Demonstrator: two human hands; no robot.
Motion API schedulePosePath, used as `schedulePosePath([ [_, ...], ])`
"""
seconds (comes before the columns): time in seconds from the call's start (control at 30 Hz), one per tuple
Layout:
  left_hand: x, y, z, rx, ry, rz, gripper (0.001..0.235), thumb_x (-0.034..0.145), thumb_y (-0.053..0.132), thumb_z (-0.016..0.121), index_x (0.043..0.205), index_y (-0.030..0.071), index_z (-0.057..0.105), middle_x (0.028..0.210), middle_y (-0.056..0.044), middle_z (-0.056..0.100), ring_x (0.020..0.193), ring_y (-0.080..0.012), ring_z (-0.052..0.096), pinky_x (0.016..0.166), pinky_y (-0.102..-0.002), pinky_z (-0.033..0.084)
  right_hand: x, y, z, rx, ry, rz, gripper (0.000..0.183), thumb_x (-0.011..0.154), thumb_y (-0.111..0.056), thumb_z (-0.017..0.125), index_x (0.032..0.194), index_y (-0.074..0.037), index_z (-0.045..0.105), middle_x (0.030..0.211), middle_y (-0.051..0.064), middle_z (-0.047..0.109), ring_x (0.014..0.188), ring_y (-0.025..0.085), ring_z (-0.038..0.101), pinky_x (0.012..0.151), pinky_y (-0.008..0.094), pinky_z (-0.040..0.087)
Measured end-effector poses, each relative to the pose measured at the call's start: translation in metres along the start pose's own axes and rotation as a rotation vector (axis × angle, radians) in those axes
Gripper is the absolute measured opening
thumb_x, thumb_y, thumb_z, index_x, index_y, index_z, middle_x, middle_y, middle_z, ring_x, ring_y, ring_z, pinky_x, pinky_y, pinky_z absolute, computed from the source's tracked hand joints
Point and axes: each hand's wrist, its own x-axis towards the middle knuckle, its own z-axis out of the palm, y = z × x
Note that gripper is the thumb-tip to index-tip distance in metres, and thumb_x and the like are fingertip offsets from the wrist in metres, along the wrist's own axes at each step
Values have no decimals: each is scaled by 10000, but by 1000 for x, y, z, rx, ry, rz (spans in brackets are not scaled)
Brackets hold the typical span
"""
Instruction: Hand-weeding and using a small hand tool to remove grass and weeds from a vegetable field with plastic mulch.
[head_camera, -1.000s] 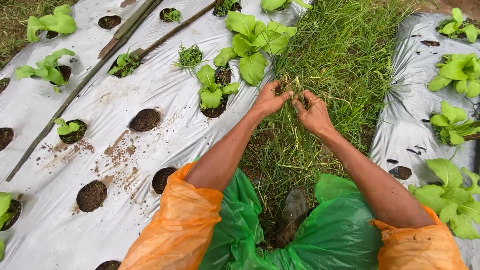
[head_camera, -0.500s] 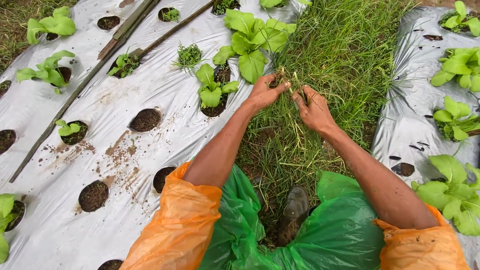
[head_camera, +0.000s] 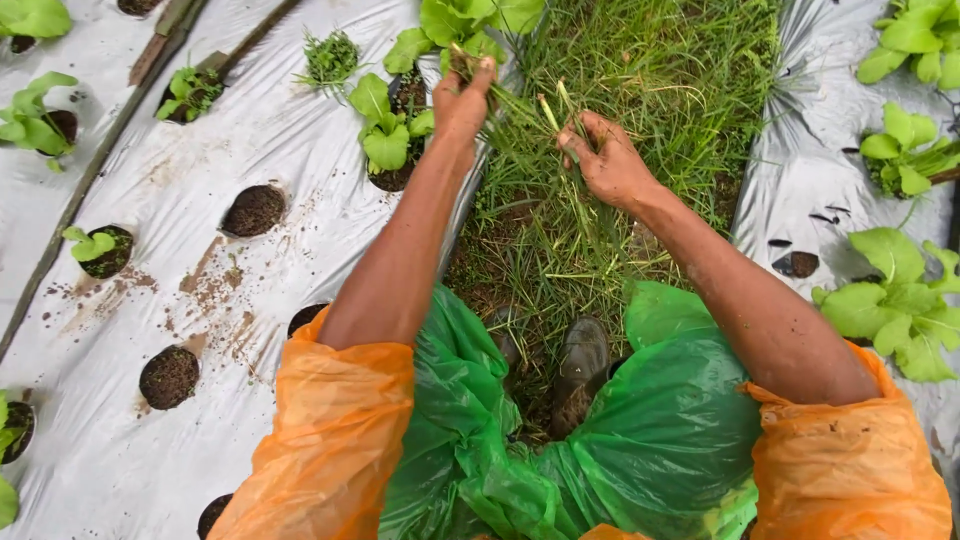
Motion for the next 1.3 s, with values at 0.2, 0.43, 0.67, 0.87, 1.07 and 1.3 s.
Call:
schedulePosePath([
  [0.2,-4,-13,-9,460,-328,57,812,887,209,756,1508,-75,316,1631,-213,319,1311,-324,637,1055,-404,614,-4,13,-6,212,80,38,53,1115,-173,552,1070,-164,578,936,44,682,645,91,567,560,211,502],
  [0.43,-28,-16,8,632,-501,80,912,845,440,753,1548,53,320,1644,-190,325,1519,-340,346,1227,-550,299,-10,5,-5,194,120,-17,95,1082,-196,633,1002,-157,598,1044,39,635,594,95,569,490,194,472],
  [0.67,-40,-18,16,518,-477,154,947,780,469,798,1506,31,375,1625,-210,345,1495,-357,376,1210,-565,301,-14,-3,-3,101,143,-68,214,1031,-303,619,1147,-123,616,1533,191,450,510,43,566,804,342,555],
  [0.87,-45,-15,22,532,-432,170,1093,729,586,770,1540,14,312,1645,-213,297,1518,-339,331,1219,-555,283,-26,-10,-5,76,149,8,587,1025,-472,502,1452,-70,464,1130,107,541,718,86,668,989,468,479],
  [1.07,-43,-23,27,449,-489,277,894,725,544,814,1393,36,507,1546,-197,432,1449,-332,418,1179,-550,367,-31,-9,-5,38,133,7,547,1040,-470,492,1426,-83,521,687,31,694,593,111,641,924,457,511],
  [1.3,-23,-40,24,696,-547,505,647,952,260,734,1464,-14,448,1558,-278,413,1460,-434,411,1178,-592,369,-30,-2,-4,45,233,-123,106,1108,-105,522,1075,-80,619,809,69,648,572,128,636,497,236,577],
])
